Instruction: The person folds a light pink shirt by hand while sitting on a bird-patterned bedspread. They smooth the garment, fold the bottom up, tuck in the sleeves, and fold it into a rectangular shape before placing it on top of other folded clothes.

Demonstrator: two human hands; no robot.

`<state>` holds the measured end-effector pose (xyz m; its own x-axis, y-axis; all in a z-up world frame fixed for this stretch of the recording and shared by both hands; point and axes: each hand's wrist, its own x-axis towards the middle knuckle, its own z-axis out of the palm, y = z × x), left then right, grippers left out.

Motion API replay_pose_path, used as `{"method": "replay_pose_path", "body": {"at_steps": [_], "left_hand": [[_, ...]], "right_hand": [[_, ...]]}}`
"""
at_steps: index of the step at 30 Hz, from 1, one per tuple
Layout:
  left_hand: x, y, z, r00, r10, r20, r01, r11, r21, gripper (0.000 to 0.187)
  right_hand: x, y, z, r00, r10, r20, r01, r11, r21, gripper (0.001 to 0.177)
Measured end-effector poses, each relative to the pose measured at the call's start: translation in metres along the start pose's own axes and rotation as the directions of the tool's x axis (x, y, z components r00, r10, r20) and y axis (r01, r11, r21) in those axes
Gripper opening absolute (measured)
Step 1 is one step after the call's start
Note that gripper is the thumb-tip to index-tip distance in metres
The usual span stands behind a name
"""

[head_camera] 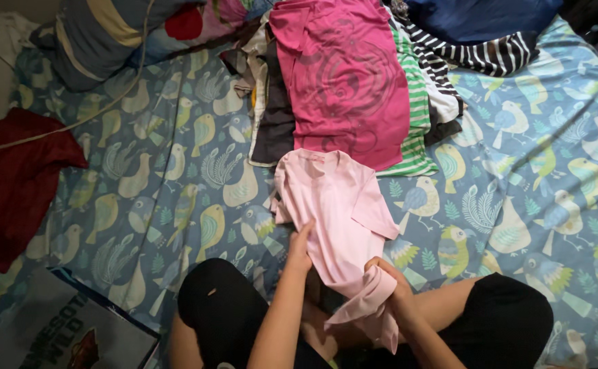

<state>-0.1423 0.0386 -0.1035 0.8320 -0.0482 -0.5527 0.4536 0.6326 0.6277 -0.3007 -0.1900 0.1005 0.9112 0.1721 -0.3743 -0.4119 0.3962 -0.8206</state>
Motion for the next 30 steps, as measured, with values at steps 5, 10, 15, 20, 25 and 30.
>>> {"method": "replay_pose_path", "body": {"at_steps": [5,10,15,20,25,30], "left_hand": [[-0.066,0.077,0.003,0.970,0.198,-0.144,-0.237,0.909,-0.344,0.049],[-0.166,0.184,0.022,0.881,0.442,-0.171,-0.470,0.859,-0.203,0.046],[-0.092,0.257,0.069,0.775,0.629,0.065,-0.611,0.718,0.333,0.044],[0.045,0.250,0.112,0.849,0.429,0.308,-0.388,0.113,0.915,0.043],[0.068,0.176,0.048,0.783,0.383,0.490,-0.612,0.330,0.719,0.049],[0.007,0.159,-0.093,0.569,0.753,0.330,-0.225,-0.244,0.943,0.062]], "right_hand": [[0.006,-0.036,-0.024,0.958,-0.239,-0.161,0.210,0.961,-0.179,0.025],[0.013,-0.066,-0.025,0.943,-0.314,-0.114,0.288,0.937,-0.199,0.023],[0.031,-0.086,-0.024,0.922,-0.324,-0.212,0.338,0.941,0.033,0.018],[0.102,-0.057,-0.110,0.857,-0.407,-0.317,0.341,0.908,-0.246,0.014],[0.153,0.018,-0.195,0.792,0.000,-0.611,-0.226,0.929,-0.294,0.022],[0.165,0.033,-0.190,0.729,-0.412,-0.547,-0.307,0.517,-0.799,0.052]]}}
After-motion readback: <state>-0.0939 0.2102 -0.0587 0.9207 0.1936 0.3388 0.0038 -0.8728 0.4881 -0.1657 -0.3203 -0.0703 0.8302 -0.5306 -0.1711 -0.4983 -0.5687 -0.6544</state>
